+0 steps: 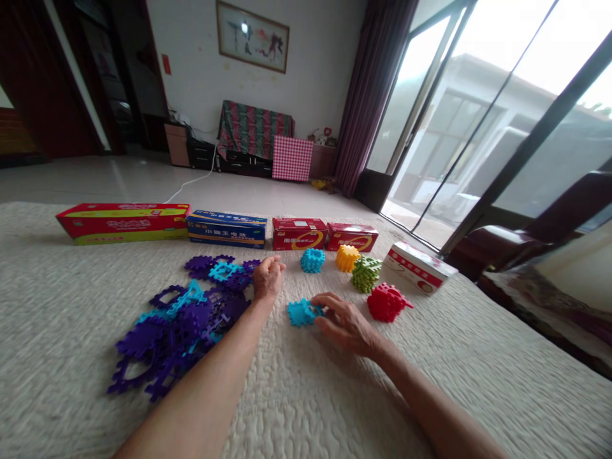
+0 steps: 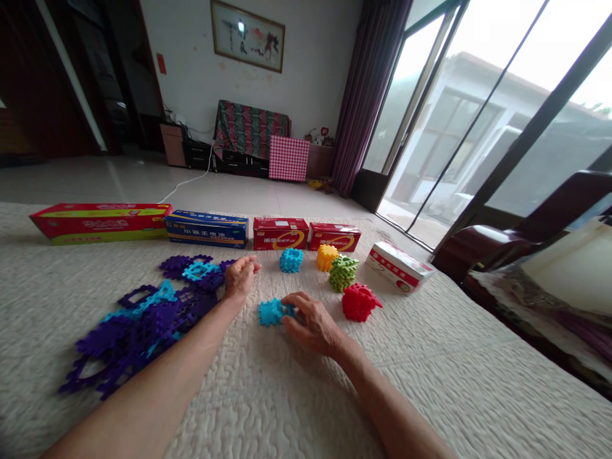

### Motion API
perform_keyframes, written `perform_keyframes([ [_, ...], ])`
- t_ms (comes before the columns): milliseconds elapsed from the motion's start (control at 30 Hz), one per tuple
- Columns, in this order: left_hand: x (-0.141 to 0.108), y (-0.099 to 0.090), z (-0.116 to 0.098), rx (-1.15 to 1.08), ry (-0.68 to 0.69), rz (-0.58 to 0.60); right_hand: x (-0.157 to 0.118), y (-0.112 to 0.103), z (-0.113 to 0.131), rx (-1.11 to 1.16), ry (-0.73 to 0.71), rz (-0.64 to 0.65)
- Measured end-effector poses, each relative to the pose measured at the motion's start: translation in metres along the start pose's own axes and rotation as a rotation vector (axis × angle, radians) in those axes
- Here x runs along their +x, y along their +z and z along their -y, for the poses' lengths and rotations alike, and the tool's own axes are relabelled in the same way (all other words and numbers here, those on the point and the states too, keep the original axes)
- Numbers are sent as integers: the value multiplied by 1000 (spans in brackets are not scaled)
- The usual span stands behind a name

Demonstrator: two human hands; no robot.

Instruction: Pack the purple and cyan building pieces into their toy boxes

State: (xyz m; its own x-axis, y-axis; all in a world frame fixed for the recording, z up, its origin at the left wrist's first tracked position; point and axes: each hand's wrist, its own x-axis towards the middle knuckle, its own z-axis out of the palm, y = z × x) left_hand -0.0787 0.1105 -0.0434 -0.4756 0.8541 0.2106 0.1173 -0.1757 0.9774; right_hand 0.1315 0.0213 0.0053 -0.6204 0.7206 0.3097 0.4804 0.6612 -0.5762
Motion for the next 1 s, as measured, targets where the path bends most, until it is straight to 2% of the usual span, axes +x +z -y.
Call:
perform_keyframes([
  [233, 3, 1, 6, 13, 20, -8, 3, 2, -7, -109, 196, -163],
  [400, 3, 1, 6, 40, 30, -9, 3, 5, -15, -213, 253, -201],
  [533, 2, 1, 5, 30, 25, -3, 1, 5, -23, -302, 233, -281],
  [667, 2, 1, 6, 41, 25, -3, -2, 0, -23, -296, 186, -186],
  [767, 2, 1, 7, 32, 22, -2, -3, -2, -18, -315, 221, -107],
  [900, 3, 2, 7, 35, 14, -9, -4, -2, -14, -366, 281, -97],
  [1000, 4, 3, 8, 43, 16, -18, -3, -1, -17, -367, 249, -80],
])
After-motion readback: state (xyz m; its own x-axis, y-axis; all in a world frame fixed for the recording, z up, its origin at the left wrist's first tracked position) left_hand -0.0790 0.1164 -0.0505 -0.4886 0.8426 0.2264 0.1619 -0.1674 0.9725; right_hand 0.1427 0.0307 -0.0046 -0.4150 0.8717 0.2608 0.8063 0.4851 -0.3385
